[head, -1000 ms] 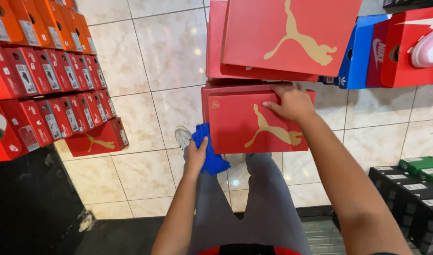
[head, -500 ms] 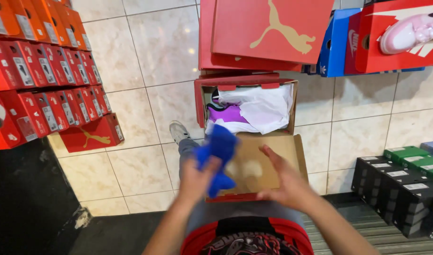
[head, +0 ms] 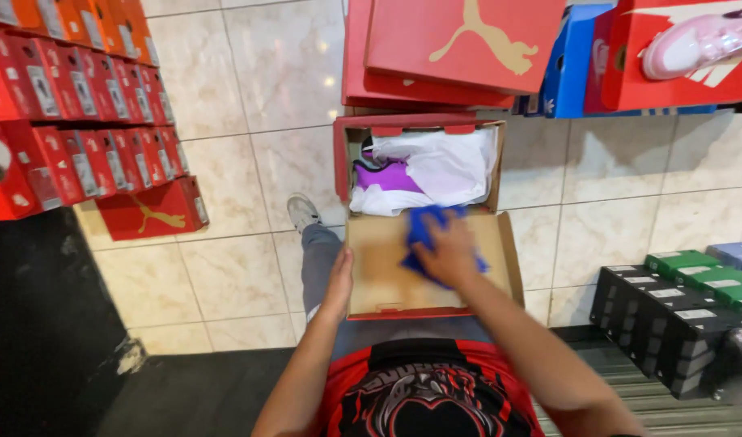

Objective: Cleaning and organizing shoe boxes using a cloth in a warehouse

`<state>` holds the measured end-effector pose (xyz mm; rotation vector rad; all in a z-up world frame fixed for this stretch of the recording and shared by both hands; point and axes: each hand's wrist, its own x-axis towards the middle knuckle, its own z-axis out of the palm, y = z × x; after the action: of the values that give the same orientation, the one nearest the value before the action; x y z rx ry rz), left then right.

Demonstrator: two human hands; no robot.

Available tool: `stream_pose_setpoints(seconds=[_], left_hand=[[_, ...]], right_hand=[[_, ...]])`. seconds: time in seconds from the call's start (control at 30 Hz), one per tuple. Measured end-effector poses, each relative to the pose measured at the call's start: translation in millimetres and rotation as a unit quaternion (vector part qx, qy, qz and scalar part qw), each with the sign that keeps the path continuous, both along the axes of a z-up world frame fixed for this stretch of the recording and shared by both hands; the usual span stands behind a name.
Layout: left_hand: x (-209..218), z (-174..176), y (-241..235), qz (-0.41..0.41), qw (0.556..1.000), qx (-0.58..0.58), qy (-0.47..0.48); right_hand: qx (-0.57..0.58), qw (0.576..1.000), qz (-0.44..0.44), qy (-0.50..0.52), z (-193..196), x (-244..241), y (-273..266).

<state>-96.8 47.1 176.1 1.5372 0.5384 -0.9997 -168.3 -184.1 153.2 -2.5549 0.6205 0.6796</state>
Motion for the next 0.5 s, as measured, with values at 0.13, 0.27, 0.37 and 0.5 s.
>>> stream_pose_setpoints(seconds=[0.13,0.27,0.37,0.5], left_hand=[[-24,-28,16,0.051,0.997,-0.046,-0.047],[-18,-20,10,0.08,0.996,-0.041,-0.015],[-35,-59,18,0.057,0.998,-0.009,-0.035],[-39,-60,15,0.037,0.998,0.003,-0.056]], right_hand=[[0.186,0.959,0.188,-0.103,14,-7,57],[0.231,0.956,0.175,-0.041,-11,-61,-15],[-0.027,0.995,0.094,0.029,-33,-73,-80],[0.023,0.999,0.033,0.015,-40,-34,-12]])
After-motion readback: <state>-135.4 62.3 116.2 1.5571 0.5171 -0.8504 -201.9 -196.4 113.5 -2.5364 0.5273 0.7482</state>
